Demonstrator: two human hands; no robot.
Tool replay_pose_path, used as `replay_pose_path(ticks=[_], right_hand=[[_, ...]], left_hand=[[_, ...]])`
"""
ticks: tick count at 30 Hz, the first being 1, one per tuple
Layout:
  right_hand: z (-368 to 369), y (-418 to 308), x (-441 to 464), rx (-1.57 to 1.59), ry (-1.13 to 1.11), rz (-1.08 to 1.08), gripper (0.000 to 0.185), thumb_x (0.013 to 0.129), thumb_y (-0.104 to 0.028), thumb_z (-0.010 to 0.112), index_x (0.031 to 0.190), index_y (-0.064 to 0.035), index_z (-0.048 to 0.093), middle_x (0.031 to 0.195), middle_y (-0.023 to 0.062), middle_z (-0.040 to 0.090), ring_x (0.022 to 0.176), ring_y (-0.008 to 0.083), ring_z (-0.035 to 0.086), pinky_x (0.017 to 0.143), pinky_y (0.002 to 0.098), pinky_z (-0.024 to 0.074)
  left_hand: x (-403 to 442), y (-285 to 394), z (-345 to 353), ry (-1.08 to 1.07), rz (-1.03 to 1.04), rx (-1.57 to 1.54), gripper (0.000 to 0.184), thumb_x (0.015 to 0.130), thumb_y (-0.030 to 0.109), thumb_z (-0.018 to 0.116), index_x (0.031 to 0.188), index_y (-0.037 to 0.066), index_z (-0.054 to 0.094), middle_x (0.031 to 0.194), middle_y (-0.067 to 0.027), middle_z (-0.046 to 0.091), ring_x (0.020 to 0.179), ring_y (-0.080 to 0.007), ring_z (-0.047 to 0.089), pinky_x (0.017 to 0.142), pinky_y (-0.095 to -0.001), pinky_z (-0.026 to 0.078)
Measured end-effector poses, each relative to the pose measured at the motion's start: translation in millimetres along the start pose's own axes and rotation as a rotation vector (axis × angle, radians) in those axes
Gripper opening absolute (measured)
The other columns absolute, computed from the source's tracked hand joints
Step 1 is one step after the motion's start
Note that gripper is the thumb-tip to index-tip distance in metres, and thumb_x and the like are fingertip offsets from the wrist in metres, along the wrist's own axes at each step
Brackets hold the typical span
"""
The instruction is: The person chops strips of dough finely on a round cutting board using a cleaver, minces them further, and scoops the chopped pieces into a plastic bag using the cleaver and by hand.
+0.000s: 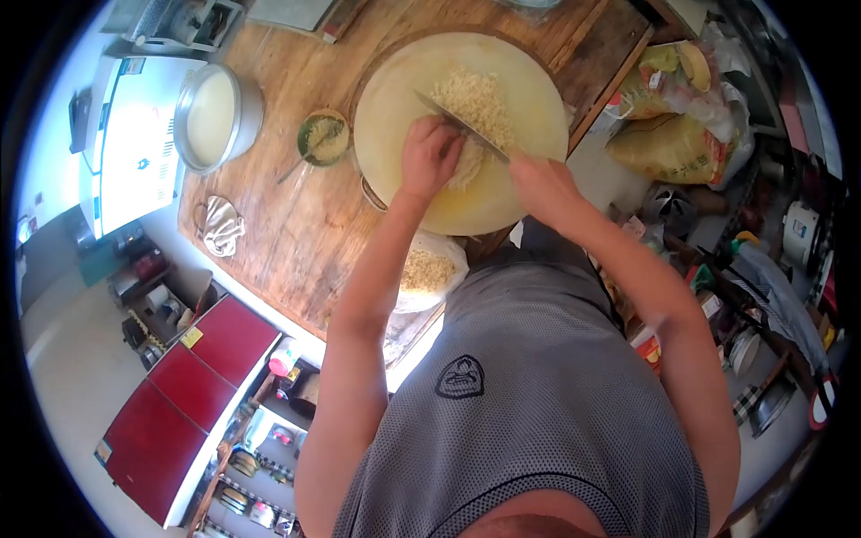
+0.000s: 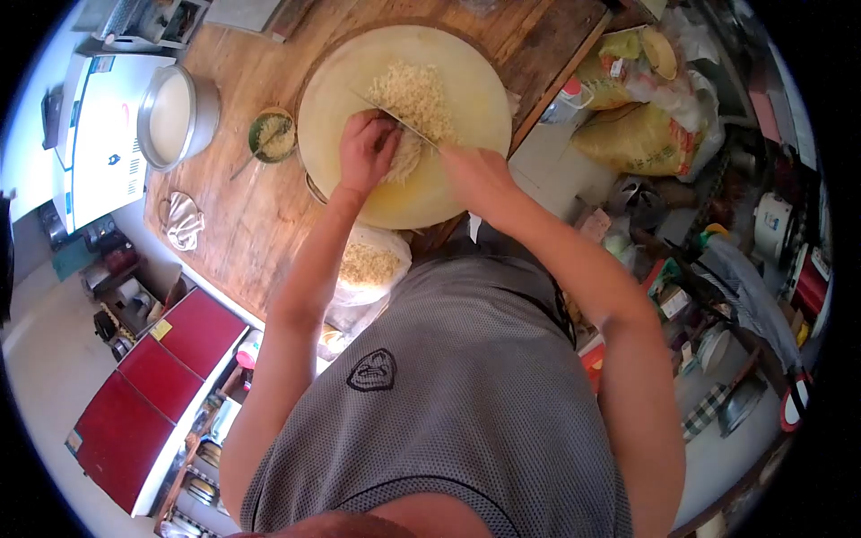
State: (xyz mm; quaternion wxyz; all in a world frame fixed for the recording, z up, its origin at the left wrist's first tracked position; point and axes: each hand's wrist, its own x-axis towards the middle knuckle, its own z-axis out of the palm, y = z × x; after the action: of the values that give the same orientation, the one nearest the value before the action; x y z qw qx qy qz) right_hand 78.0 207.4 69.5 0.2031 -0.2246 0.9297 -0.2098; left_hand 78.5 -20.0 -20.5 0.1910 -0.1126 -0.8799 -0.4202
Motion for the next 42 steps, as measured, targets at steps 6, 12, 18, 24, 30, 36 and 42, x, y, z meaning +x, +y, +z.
replay_pose_path(ticks=[6,12,18,24,30,36,42], right_hand=[[1,-6,13,-0.006,-0.002,-0.011,0.016,0.089,-0.005,0.052,0.102,0.0015,0.056,0.081,0.0278,0.069,0.081,0.0478,0.069,0.071,0.0555,0.054],[-6,23,-40,-0.05,-0.076,0.047,0.012,0.092,-0.008,0.051,0.098,0.0013,0.055,0.079,0.0268,0.068,0.078,0.0479,0.068,0.069,0.0557,0.0536],[-25,8,-45,-0.003,-0.028,0.025,0.015,0.099,-0.015,0.054,0.095,-0.0006,0.052,0.078,0.0241,0.065,0.076,0.0486,0.064,0.069,0.0567,0.0494],[2,-1,1,0.015,0.005,-0.014,0.011,0.087,-0.005,0.055,0.096,0.0011,0.056,0.078,0.0258,0.068,0.079,0.0473,0.069,0.07,0.0554,0.054],[-5,-5,-7,-0.023,-0.086,0.057,0.013,0.089,-0.007,0.053,0.098,0.002,0.056,0.084,0.0274,0.069,0.082,0.0466,0.069,0.071,0.0561,0.054],[-16,21,-48,-0.028,-0.086,0.037,0.015,0.098,-0.014,0.055,0.096,0.0004,0.051,0.077,0.0247,0.065,0.075,0.0484,0.064,0.068,0.0564,0.05],[-4,3,-36,-0.005,-0.036,0.026,0.011,0.09,-0.007,0.053,0.099,0.0003,0.055,0.078,0.0246,0.068,0.078,0.046,0.069,0.067,0.0552,0.0531]], left_hand=[[-4,-3,3,0.036,0.011,0.001,0.015,0.077,0.003,0.08,0.089,0.004,0.071,0.106,-0.0123,0.068,0.096,-0.0327,0.063,0.08,-0.0402,0.054],[-5,3,0,0.041,-0.022,0.005,0.013,0.078,0.004,0.078,0.089,0.005,0.071,0.102,-0.0123,0.067,0.098,-0.0353,0.063,0.084,-0.0428,0.052],[-2,8,-3,0.054,0.011,0.004,0.016,0.078,0.0,0.076,0.092,0.004,0.071,0.106,-0.0136,0.068,0.097,-0.0342,0.063,0.082,-0.0412,0.053],[-1,4,-3,0.013,0.014,0.009,0.015,0.077,0.0,0.075,0.091,0.004,0.071,0.104,-0.0136,0.068,0.095,-0.0348,0.064,0.081,-0.0415,0.052],[-8,2,0,0.046,-0.016,0.011,0.014,0.078,0.002,0.076,0.091,0.005,0.071,0.104,-0.0119,0.068,0.094,-0.0336,0.064,0.081,-0.0405,0.053],[-7,5,-1,0.032,-0.02,0.017,0.014,0.079,0.003,0.078,0.092,0.004,0.072,0.104,-0.0128,0.068,0.095,-0.033,0.064,0.081,-0.04,0.054],[-7,5,-2,0.047,-0.014,0.023,0.013,0.079,0.003,0.078,0.091,0.004,0.072,0.106,-0.0125,0.069,0.096,-0.0325,0.064,0.081,-0.0392,0.054]])
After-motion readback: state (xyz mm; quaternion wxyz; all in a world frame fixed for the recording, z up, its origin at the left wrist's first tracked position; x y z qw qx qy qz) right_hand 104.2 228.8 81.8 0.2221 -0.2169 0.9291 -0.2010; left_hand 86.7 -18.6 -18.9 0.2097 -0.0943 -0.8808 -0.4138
